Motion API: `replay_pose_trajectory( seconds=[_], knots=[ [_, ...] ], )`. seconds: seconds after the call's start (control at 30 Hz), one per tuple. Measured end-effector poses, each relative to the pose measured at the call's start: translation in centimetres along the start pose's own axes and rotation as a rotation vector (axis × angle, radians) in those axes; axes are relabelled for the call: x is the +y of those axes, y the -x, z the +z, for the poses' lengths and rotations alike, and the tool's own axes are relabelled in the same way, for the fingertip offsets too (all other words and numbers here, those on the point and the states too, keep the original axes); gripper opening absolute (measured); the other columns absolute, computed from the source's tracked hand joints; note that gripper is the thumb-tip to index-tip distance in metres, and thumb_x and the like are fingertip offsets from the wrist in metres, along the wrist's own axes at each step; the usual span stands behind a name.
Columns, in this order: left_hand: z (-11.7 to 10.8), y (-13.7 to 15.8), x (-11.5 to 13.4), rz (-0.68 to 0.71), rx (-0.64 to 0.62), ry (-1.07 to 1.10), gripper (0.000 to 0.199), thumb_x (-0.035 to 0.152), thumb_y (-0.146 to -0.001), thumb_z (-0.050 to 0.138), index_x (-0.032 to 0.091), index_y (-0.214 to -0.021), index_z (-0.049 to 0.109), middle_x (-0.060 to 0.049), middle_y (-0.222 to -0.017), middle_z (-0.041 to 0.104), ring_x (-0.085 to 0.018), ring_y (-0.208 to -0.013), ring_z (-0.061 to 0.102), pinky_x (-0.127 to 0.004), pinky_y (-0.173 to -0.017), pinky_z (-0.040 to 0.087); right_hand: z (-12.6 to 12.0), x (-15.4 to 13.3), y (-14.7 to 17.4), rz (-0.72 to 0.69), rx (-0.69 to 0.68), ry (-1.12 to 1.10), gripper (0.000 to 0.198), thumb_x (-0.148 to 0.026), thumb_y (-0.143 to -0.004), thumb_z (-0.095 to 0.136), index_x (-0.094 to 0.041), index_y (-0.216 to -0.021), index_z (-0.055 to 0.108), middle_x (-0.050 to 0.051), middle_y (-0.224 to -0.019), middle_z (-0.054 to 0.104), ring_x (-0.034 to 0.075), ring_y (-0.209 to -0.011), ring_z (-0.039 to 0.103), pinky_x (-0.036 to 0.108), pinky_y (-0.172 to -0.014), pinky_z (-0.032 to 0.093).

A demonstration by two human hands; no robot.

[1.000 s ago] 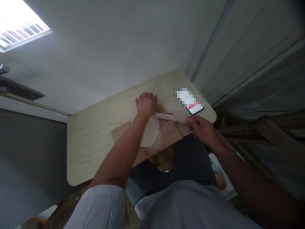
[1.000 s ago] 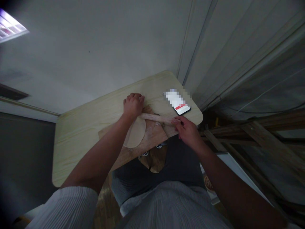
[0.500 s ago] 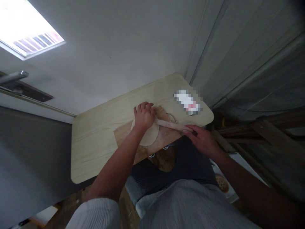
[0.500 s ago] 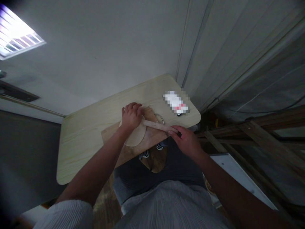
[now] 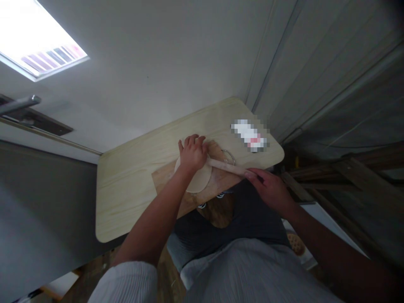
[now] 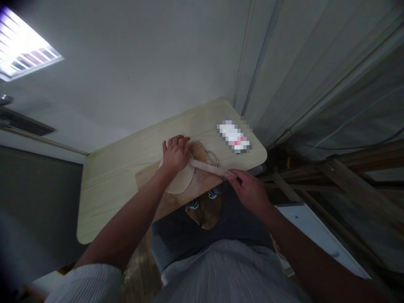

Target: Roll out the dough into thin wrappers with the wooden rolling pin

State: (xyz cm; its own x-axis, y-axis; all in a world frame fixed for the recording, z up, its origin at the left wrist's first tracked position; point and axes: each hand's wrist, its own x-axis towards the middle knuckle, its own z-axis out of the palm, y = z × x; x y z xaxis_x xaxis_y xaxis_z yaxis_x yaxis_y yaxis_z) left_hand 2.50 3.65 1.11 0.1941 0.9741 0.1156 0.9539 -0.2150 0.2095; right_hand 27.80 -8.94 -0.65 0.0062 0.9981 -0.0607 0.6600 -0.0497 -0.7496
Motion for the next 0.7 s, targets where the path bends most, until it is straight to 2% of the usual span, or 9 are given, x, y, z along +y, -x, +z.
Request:
replay_pose_trajectory(
  seconds=[0.33,0.53,0.7],
  knots=[
    [0.9,-3.5,1.0,-0.003,0.008,0.009,0.043,0.046,-0.104,0.030,0.030,-0.134,0.056,-0.009,-0.144,0.054,-0.030,-0.136,0.043,-0.064,-0.118,0.021,-1.0,0.2,-2.3,0.108,0.025,0.041,0.049,-0.059,-0.095,0.048,-0.020,-0.111,0.073,0.008,-0.083,0.076,0.023,-0.072,0.070,0.032,-0.064,0.050],
    [1.6,-5.4,1.4,-0.009,0.040,0.000,0.039,0.042,-0.103,0.033,0.027,-0.126,0.060,-0.010,-0.139,0.057,-0.032,-0.131,0.047,-0.064,-0.115,0.027,-1.2,0.4,-3.5,0.091,0.112,0.066,0.042,-0.055,-0.094,0.051,-0.021,-0.104,0.075,0.007,-0.084,0.076,0.020,-0.065,0.065,0.031,-0.063,0.048],
    [1.7,-5.3,1.4,-0.028,0.053,-0.010,0.040,0.042,-0.103,0.031,0.027,-0.125,0.060,-0.010,-0.136,0.058,-0.031,-0.129,0.048,-0.061,-0.115,0.029,-1.2,0.1,-3.6,0.105,0.089,0.047,0.042,-0.053,-0.094,0.051,-0.020,-0.104,0.075,0.007,-0.080,0.075,0.020,-0.065,0.066,0.032,-0.064,0.049]
  ],
)
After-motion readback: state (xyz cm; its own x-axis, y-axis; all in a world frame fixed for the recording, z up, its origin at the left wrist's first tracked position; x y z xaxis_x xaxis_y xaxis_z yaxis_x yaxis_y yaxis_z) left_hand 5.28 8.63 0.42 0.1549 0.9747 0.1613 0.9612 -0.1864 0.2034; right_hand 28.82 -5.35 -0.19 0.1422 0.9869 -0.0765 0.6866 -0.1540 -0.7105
